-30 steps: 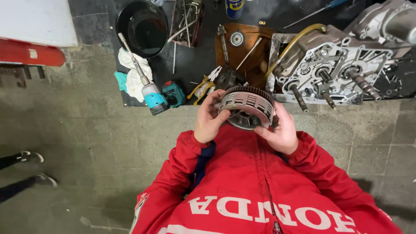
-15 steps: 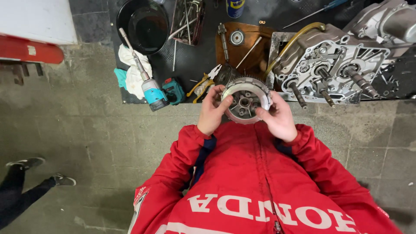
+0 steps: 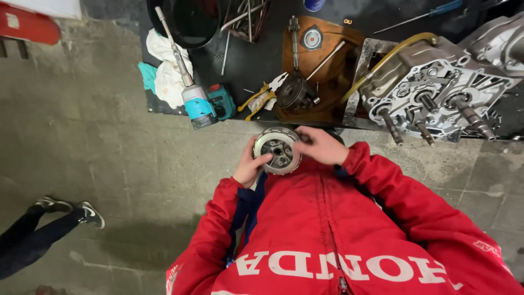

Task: The person handles a motorcycle clutch basket and flywheel at a workbench, aligns the clutch assembly against the engine case, wipes the clutch drum with a cloth, and presses the drum onto the assembly to seat it.

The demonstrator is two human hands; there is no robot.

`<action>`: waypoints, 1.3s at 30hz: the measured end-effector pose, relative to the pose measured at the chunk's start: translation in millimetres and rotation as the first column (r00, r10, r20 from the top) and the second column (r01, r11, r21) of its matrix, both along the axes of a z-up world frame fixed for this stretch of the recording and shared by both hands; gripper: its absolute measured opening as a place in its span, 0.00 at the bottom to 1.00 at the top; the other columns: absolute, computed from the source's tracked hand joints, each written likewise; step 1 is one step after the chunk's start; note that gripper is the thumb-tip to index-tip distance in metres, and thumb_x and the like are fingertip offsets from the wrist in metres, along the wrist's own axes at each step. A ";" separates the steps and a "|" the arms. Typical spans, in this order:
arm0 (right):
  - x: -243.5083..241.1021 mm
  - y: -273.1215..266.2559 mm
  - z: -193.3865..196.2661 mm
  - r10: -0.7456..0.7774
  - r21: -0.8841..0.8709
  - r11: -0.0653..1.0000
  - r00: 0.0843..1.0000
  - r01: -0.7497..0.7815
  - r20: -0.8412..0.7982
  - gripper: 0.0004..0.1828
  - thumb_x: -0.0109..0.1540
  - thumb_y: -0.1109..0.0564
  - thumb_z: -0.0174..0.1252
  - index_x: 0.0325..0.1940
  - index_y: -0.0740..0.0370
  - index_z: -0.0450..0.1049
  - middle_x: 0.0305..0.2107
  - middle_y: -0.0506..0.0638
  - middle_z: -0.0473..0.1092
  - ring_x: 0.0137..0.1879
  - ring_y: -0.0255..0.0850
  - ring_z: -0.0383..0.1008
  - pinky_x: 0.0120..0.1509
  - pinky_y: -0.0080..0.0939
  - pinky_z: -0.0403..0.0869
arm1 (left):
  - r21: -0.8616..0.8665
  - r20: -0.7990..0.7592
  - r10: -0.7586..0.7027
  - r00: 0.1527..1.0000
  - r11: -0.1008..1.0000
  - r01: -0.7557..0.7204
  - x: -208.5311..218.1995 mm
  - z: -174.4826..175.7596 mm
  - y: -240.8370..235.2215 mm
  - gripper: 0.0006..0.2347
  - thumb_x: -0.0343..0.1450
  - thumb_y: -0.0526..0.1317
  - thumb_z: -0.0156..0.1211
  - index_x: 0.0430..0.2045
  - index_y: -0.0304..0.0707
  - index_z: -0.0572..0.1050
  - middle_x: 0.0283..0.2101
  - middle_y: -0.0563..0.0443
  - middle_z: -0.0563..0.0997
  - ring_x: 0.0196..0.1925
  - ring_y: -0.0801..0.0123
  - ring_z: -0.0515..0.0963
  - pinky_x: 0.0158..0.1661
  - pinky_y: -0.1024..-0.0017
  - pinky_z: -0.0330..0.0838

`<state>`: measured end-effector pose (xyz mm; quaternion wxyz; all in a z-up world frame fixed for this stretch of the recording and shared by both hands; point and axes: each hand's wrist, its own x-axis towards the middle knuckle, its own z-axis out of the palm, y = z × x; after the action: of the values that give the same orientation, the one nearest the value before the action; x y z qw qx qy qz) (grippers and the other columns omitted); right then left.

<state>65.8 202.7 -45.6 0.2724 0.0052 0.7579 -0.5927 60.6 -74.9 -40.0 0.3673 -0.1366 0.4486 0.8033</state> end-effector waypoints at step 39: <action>-15.7 0.0 49.1 -0.498 -0.473 0.656 0.809 0.588 0.313 0.29 0.59 0.74 0.59 0.65 0.65 0.66 0.54 0.50 0.72 0.61 0.39 0.73 0.68 0.41 0.72 | 0.339 -0.134 0.197 0.971 0.930 -0.142 5.7 9.2 -14.1 0.42 0.58 0.30 0.79 0.67 0.41 0.58 0.57 0.40 0.76 0.60 0.52 0.78 0.59 0.56 0.74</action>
<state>50.1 202.7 3.6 0.1301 0.1998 0.4945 -0.8358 66.3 -89.0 -30.8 0.2754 -0.0449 0.3248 0.9037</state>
